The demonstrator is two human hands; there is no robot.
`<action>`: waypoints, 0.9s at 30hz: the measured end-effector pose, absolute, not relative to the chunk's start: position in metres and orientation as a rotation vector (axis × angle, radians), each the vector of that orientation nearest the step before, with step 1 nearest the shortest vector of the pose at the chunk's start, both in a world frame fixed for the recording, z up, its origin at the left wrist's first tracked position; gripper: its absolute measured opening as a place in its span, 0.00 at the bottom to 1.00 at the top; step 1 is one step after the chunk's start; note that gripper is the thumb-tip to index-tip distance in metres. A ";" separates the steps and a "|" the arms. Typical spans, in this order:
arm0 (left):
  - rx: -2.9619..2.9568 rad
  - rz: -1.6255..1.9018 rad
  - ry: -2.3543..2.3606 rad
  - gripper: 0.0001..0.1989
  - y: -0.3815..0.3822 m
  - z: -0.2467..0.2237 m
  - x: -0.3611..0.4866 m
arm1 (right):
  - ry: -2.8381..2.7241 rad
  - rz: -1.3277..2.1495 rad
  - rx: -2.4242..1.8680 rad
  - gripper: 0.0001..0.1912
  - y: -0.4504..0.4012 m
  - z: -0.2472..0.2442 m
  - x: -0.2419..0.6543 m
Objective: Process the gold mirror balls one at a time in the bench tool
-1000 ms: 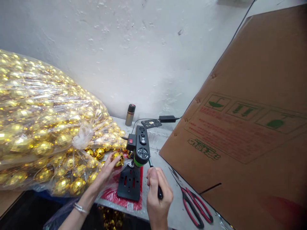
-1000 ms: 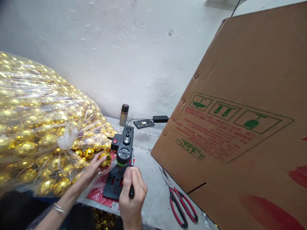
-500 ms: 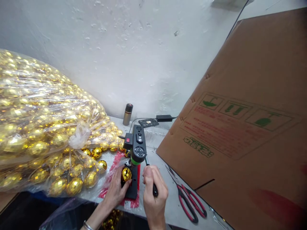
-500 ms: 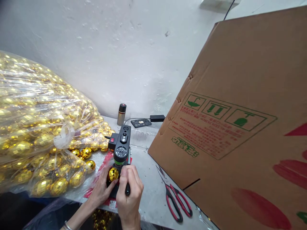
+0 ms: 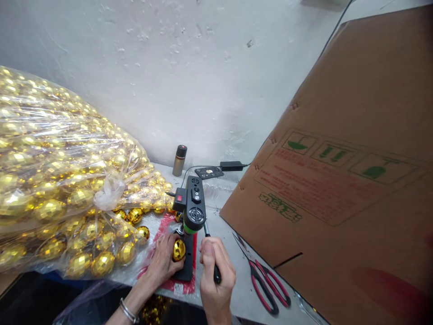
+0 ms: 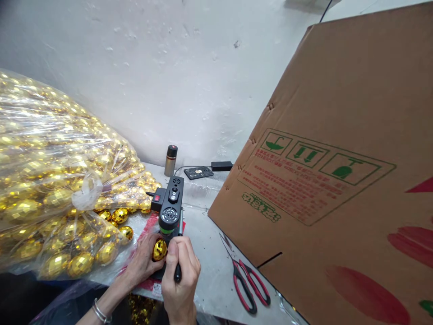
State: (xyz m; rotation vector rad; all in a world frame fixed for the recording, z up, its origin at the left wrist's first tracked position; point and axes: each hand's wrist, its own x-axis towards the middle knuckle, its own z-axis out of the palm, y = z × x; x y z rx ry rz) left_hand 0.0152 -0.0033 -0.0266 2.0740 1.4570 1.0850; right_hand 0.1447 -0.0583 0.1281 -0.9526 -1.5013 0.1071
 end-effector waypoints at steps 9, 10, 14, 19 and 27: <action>2.104 1.034 1.469 0.21 -0.004 -0.031 0.021 | -1.510 0.071 -0.934 0.13 -0.059 0.127 0.146; 2.087 1.031 1.470 0.21 -0.004 -0.030 0.022 | -1.512 0.066 -0.930 0.13 -0.059 0.126 0.146; 2.020 0.995 1.479 0.21 -0.006 -0.027 0.023 | -1.518 0.060 -0.910 0.14 -0.059 0.113 0.146; 1.986 0.961 1.483 0.21 -0.008 -0.024 0.024 | -1.486 -0.005 -0.877 0.15 -0.056 0.080 0.147; 1.967 0.980 1.508 0.21 -0.009 -0.021 0.025 | -1.345 -0.015 -0.934 0.15 -0.057 0.059 0.137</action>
